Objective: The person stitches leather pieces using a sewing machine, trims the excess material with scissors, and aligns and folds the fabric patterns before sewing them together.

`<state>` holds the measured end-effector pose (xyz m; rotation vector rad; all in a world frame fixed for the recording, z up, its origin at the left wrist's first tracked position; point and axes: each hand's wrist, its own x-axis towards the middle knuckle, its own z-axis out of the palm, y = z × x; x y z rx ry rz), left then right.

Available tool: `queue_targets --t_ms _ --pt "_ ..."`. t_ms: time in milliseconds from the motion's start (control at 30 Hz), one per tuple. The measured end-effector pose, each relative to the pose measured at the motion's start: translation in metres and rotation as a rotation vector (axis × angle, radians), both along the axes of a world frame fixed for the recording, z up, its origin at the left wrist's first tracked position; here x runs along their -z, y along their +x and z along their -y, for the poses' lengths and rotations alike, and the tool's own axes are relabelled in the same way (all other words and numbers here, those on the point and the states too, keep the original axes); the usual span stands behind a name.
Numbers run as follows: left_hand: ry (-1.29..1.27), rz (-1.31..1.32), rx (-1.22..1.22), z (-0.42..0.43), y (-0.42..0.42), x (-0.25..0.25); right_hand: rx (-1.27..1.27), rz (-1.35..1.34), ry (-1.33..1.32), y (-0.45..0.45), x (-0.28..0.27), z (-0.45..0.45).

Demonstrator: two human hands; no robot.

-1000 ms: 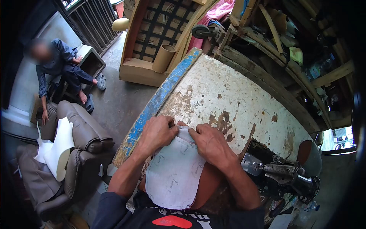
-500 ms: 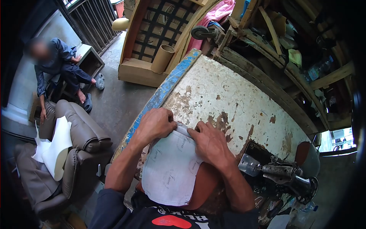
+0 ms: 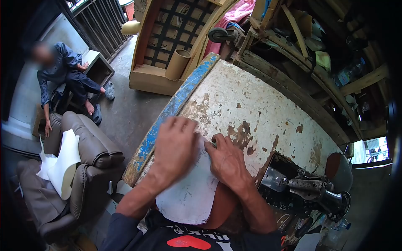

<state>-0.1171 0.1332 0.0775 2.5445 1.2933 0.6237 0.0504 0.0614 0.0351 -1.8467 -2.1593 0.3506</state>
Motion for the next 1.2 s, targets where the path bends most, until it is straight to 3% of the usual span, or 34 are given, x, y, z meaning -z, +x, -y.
queue_targets --t_ms 100,333,733,933,1000,1200 --pt "-0.04 0.007 0.223 0.035 0.007 0.015 0.002 -0.032 0.019 0.005 0.011 0.002" --pt "-0.065 -0.171 0.15 0.047 -0.003 0.057 -0.008 0.01 0.031 0.003 0.008 0.006" --pt "-0.053 -0.175 0.105 0.051 -0.006 0.072 0.056 0.004 0.097 -0.001 0.011 0.01" --pt "-0.097 -0.202 0.136 0.049 -0.009 0.067 0.172 -0.146 0.084 -0.003 0.015 0.007" --pt "-0.134 -0.194 0.127 0.05 -0.006 0.058 0.365 -0.194 0.029 -0.007 0.014 -0.001" --pt "-0.075 -0.162 0.114 0.056 -0.011 0.073 0.327 -0.195 -0.106 0.0 0.022 -0.014"
